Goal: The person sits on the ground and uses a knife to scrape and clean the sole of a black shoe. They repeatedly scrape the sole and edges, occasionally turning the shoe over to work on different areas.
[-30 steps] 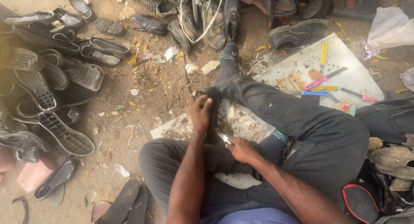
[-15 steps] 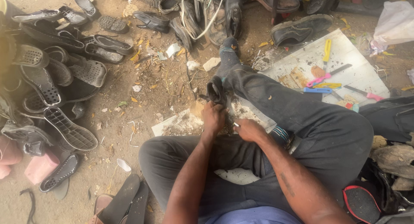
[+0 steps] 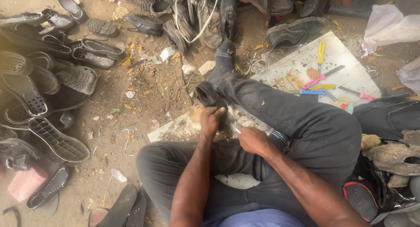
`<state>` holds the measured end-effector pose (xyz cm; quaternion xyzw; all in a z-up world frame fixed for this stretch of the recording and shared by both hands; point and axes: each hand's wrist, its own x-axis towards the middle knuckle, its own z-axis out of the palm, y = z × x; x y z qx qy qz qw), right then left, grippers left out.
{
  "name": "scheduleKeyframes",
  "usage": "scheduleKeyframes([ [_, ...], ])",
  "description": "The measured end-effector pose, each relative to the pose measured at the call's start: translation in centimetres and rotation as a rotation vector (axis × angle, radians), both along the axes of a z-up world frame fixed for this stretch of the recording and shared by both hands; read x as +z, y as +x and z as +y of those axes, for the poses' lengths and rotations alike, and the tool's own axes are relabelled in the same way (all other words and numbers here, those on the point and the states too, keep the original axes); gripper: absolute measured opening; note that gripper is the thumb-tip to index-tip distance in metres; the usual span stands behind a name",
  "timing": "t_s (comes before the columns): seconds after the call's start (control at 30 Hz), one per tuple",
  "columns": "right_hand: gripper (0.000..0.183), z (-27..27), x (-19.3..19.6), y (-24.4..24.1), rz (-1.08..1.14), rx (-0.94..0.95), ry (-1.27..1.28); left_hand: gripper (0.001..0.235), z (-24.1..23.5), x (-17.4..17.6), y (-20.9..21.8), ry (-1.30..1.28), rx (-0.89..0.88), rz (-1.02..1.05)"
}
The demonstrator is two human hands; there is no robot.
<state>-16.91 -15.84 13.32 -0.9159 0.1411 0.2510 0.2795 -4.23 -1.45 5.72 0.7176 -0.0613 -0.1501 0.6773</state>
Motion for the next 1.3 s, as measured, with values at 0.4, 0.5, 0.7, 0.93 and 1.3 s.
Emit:
scheduleKeyframes([
  [0.4,0.038,4.2,0.1,-3.5,-0.164,-0.057,0.063,0.016,0.3,-0.9,0.2,-0.469,0.048,0.291],
  [0.5,0.027,5.6,0.2,-4.0,-0.225,-0.176,0.102,0.014,0.0,-1.8,0.3,-0.563,0.074,0.368],
  [0.7,0.036,7.2,-2.8,0.3,-0.329,-0.267,0.101,0.014,0.3,-2.8,0.5,-0.794,0.069,0.462],
  [0.93,0.022,8.5,-6.8,-2.7,-0.392,-0.308,0.255,0.021,0.3,-3.0,1.2,-0.927,0.142,0.547],
  [1.3,0.053,2.9,-2.9,-0.6,-0.355,-0.205,0.154,0.038,3.1,-0.3,0.4,0.413,0.420,0.137],
])
